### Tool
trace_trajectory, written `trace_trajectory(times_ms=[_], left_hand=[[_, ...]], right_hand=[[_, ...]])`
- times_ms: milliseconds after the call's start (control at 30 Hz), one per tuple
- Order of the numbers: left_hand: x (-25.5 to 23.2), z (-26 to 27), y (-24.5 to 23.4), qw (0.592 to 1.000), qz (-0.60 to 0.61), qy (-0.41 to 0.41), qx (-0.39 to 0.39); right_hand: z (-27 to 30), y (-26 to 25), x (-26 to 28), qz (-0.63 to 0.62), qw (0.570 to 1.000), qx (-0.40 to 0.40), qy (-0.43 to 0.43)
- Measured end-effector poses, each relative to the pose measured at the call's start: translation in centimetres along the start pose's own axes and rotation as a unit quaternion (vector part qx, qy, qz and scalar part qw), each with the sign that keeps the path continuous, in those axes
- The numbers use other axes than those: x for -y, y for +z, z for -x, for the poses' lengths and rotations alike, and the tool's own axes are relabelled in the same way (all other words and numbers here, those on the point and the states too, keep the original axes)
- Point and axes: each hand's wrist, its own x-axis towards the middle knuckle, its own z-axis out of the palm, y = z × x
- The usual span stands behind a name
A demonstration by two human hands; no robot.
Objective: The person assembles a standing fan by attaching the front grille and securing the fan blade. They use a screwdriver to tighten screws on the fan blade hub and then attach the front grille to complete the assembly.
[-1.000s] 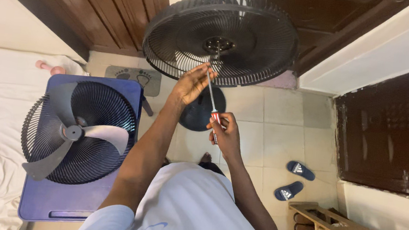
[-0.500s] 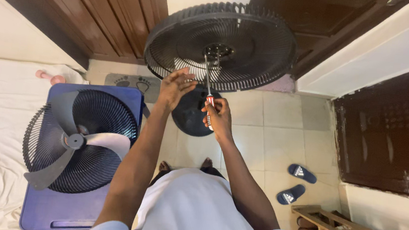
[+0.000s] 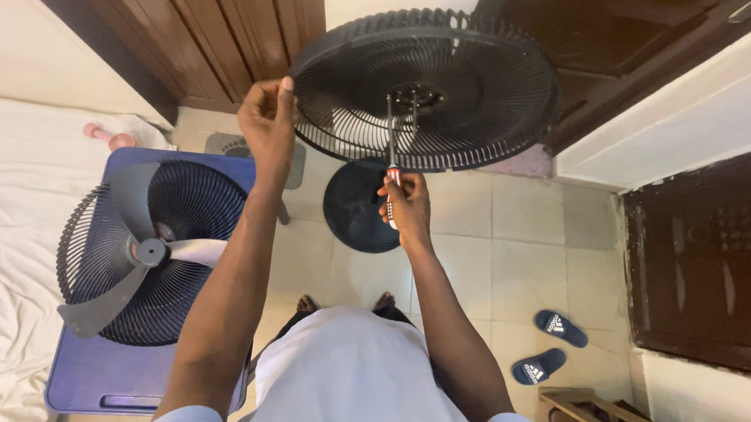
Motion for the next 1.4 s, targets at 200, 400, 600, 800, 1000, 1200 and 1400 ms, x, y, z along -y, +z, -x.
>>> trace_trajectory(times_ms=[200,400,600,800,1000,1200,1400], left_hand=[[-3.2,0.0,1.4,0.976,-0.164,0.142,-0.011],[-4.9,-0.9,3.5,0.93,-0.273,0.246,0.018],[-5.4,-2.8,5.7,0.918,-0.286,0.254,0.103],[-5.1,-3.7,6.5,0.903,-0.321,0.269,0.098],[-5.4,-3.6,6.5,0.901,-0.32,0.284,0.078],[-6.5,-3.7,6.2,0.911,-0.303,0.264,0.094],[-7.0,-3.1,6.2,0.923,-0.256,0.27,0.097]], right_hand=[[-0.5,0.2,-0.3,-0.007,1.0,-0.002,-0.014],[-0.4,0.6,0.1,0.023,1.0,-0.016,0.002],[-0.2,2.0,1.5,0.061,0.997,-0.035,-0.01],[-0.6,2.9,1.4,0.065,0.996,-0.063,0.02],[-1.0,2.9,-0.4,-0.003,0.997,-0.074,-0.011],[-0.9,2.5,-0.4,-0.128,0.991,-0.047,-0.002],[-1.5,2.7,-1.1,-0.222,0.964,0.016,0.142]])
